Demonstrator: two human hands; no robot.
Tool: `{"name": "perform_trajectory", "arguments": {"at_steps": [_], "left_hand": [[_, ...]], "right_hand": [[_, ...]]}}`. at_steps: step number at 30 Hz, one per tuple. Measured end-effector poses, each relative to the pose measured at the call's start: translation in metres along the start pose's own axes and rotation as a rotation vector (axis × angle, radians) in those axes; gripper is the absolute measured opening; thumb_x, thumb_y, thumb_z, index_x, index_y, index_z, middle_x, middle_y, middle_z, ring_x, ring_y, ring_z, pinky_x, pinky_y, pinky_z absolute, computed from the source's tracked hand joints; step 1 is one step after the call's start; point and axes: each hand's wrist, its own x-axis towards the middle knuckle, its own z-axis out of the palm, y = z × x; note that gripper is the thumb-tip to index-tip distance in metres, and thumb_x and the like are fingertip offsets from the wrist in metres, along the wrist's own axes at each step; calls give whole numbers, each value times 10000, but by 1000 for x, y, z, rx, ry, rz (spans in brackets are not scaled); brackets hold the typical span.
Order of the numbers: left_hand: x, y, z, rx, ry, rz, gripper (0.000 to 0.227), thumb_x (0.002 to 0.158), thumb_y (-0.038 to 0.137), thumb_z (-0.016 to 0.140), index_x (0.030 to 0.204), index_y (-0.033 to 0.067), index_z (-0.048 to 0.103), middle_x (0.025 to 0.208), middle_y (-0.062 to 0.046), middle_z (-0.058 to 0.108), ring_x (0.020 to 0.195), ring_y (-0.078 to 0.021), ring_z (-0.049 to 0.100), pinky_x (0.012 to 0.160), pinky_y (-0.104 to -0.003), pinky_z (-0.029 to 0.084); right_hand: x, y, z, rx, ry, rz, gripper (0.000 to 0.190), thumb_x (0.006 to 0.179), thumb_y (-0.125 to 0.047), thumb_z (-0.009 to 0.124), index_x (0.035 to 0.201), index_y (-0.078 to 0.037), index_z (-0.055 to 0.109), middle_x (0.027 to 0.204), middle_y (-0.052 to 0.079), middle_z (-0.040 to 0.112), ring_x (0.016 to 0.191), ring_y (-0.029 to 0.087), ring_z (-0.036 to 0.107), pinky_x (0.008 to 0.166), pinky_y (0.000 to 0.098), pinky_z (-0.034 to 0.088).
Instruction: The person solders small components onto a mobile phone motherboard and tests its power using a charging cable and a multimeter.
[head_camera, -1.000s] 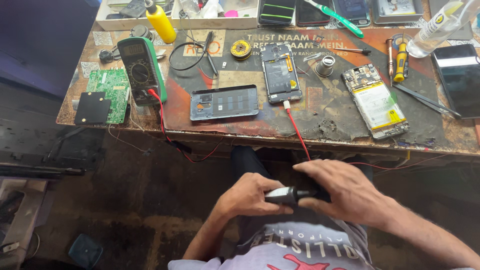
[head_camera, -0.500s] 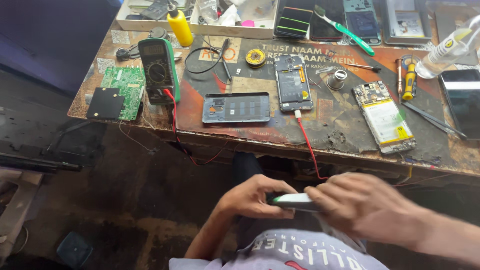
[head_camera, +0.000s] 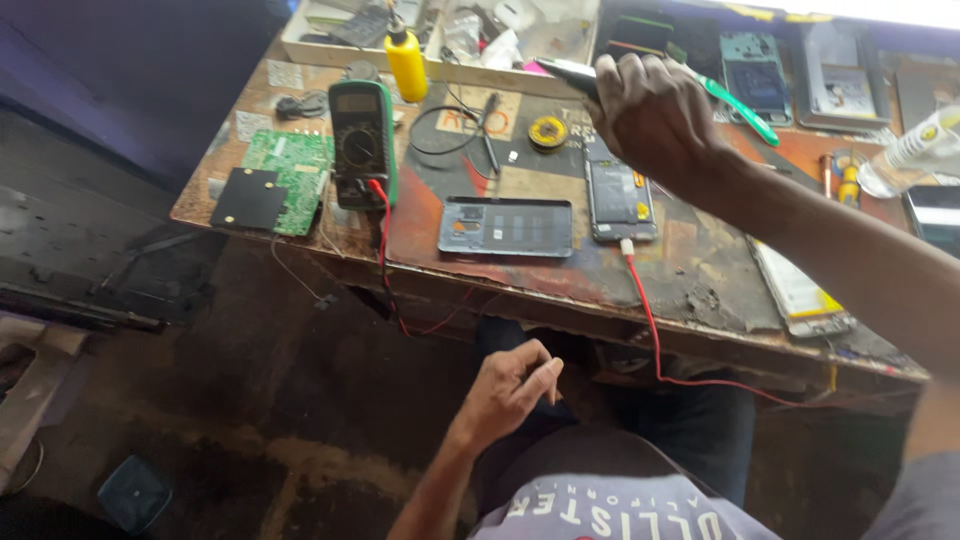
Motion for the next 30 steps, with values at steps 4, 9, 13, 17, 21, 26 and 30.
{"name": "perform_trajectory", "arguments": {"at_steps": [4, 9, 13, 17, 21, 26, 30], "left_hand": [[-12, -9, -1, -29, 36, 33, 434, 1087, 302, 532, 757, 30, 600, 613, -35, 650, 618, -124, 705, 565, -266, 528], [-23, -19, -12, -56, 33, 44, 463, 1104, 327, 510, 761, 35, 618, 620, -40, 646, 594, -133, 671, 559, -278, 507], [-20, -18, -15, 27, 10, 31, 419, 1076, 311, 568, 763, 38, 623, 617, -39, 667, 583, -124, 684, 551, -278, 519], [-13, -15, -13, 69, -4, 27, 377, 1052, 299, 605, 783, 37, 638, 611, -36, 670, 549, -120, 673, 509, -281, 500], [-13, -15, -10, 143, 8, 56, 376, 1043, 306, 625, 779, 41, 652, 601, -33, 673, 539, -127, 678, 506, -279, 511], [-18, -16, -11, 141, 15, 56, 372, 1047, 301, 631, 782, 41, 656, 609, -31, 677, 548, -132, 690, 513, -276, 512], [-20, -11, -11, 186, 24, 43, 349, 1024, 290, 654, 783, 38, 663, 597, -33, 682, 537, -134, 696, 504, -276, 515]], "right_hand": [[43, 3, 51, 146, 18, 97, 334, 1052, -270, 686, 1160, 41, 628, 978, 189, 647, 915, 319, 637, 826, 439, 507], [74, 8, 98, 230, -161, 201, 325, 1063, -290, 622, 1069, 33, 654, 961, 229, 668, 877, 338, 619, 867, 510, 394], [87, 17, 110, 168, -371, 285, 353, 1054, -318, 592, 1018, 16, 701, 848, 179, 695, 810, 277, 608, 883, 483, 359], [99, 14, 117, 56, -265, 269, 433, 1040, -422, 629, 1045, 1, 724, 685, 120, 685, 721, 232, 582, 833, 445, 359], [104, 6, 123, 118, -394, 295, 510, 1045, -521, 593, 1009, -34, 743, 663, 128, 691, 695, 238, 592, 834, 451, 360], [106, 10, 112, 123, -351, 196, 503, 1040, -490, 580, 895, -43, 757, 700, 148, 662, 755, 279, 594, 855, 491, 389], [91, 6, 94, 220, -415, 262, 459, 1179, -334, 457, 981, -6, 710, 727, 179, 680, 729, 321, 617, 867, 490, 408]]}}
